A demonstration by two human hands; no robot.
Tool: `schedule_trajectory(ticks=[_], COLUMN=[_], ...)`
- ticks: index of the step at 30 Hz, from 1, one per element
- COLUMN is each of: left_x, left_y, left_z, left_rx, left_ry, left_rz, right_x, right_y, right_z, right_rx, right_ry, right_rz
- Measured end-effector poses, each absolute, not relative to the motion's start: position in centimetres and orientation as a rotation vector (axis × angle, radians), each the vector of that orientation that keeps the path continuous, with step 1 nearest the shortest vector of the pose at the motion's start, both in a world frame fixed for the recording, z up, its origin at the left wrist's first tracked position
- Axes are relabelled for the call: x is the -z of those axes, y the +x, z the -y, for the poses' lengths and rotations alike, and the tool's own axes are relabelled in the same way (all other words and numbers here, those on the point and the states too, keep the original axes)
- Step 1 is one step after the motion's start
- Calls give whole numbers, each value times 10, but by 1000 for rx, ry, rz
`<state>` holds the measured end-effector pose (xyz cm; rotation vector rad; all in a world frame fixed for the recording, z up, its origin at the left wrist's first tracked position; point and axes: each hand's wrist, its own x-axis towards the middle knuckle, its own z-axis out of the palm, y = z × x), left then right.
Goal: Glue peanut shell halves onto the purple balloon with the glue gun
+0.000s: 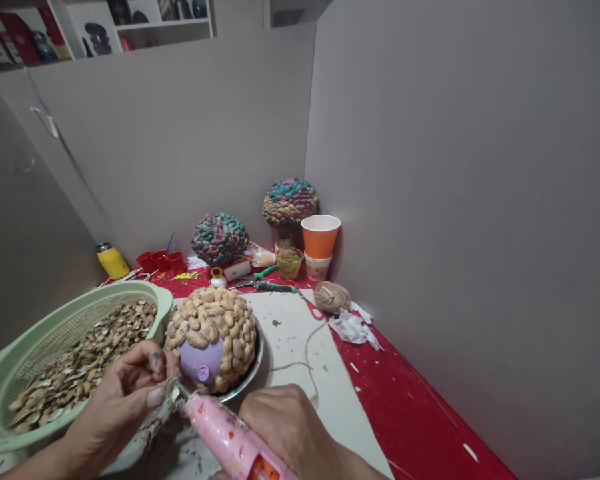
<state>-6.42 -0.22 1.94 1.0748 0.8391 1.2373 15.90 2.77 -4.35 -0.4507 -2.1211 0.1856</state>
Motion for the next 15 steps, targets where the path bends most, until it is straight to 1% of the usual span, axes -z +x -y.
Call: schedule_trajectory(ticks=[15], left_x=[-21], left_y=[-65], left_z=[2], left_rx=[-1273], left_ry=[1083], left_rz=[-848], right_x=[31], right_y=[161], right_z=[-24], right_rx=[-179], right_ry=[-415], right_rz=[2135])
